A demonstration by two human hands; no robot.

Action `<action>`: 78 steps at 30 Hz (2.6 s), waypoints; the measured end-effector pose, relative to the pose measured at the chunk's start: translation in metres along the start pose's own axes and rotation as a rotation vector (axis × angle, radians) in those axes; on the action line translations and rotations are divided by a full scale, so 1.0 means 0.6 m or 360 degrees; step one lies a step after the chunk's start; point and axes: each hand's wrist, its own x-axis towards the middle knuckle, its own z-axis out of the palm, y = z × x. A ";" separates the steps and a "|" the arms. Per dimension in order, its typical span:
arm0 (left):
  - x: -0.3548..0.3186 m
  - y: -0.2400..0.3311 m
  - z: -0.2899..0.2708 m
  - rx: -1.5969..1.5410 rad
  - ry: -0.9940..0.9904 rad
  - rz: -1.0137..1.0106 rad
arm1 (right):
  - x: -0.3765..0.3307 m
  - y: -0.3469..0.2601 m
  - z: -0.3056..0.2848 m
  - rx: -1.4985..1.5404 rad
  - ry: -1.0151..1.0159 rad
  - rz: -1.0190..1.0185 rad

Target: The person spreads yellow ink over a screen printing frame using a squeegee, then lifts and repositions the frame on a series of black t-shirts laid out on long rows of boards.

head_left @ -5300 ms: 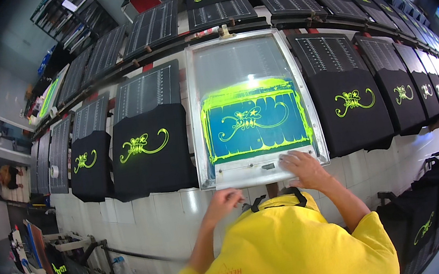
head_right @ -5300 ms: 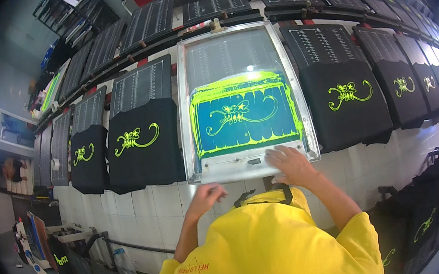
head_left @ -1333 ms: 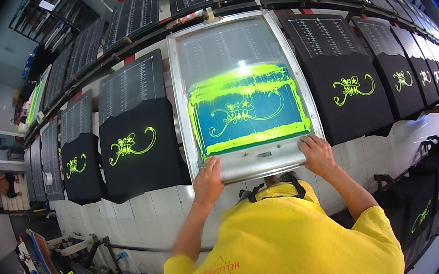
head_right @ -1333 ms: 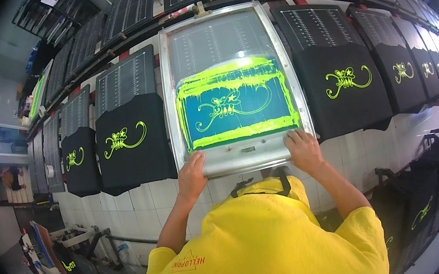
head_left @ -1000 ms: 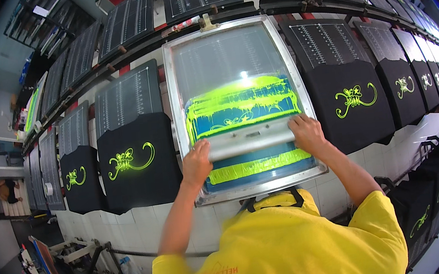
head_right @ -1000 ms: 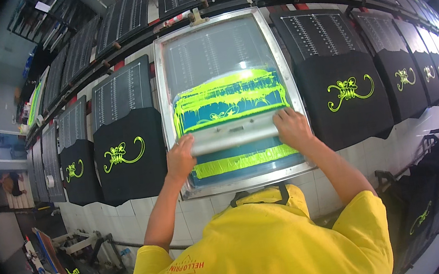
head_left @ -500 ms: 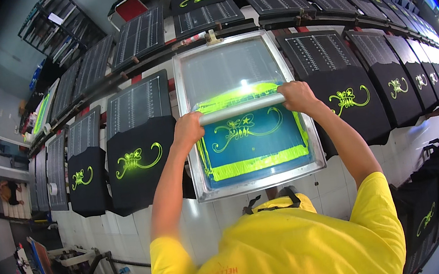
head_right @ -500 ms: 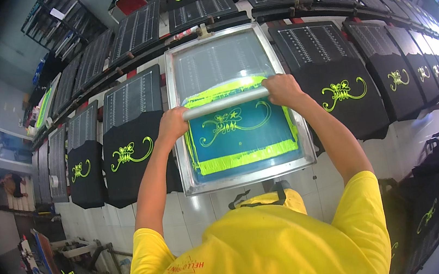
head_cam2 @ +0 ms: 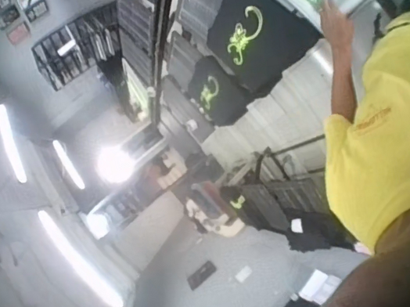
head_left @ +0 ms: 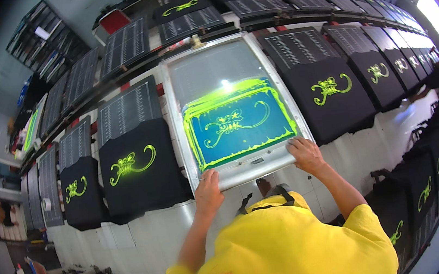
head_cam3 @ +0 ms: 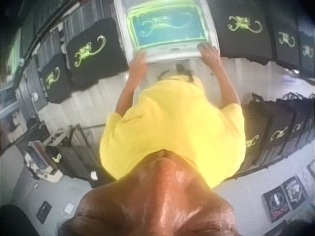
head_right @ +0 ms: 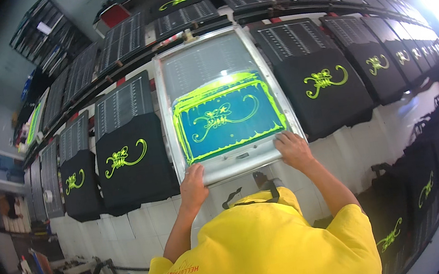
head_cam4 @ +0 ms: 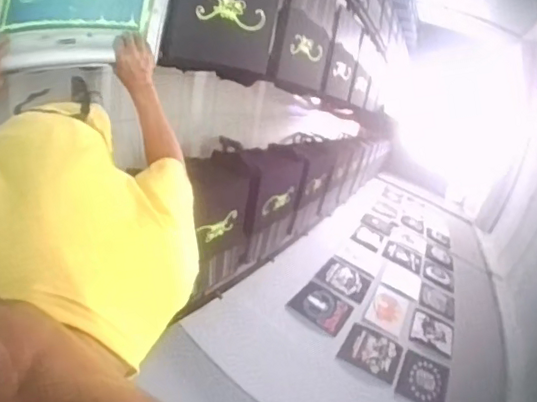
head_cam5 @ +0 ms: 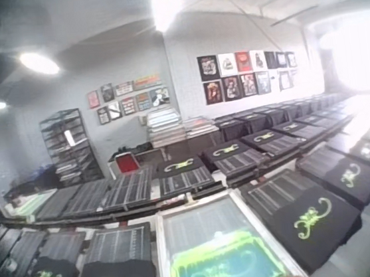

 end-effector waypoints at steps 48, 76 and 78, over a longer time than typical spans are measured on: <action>-0.053 -0.217 -0.062 -0.1000 0.0762 -0.1292 | 0.081 0.019 0.055 0.1445 0.0802 0.1368; -0.478 -0.728 -0.343 -0.0606 0.0653 -0.1282 | 0.249 -0.662 0.202 0.1535 0.0768 0.1318; -0.455 -0.734 -0.334 -0.0738 0.0712 -0.1399 | 0.245 -0.656 0.205 0.1578 0.0759 0.1389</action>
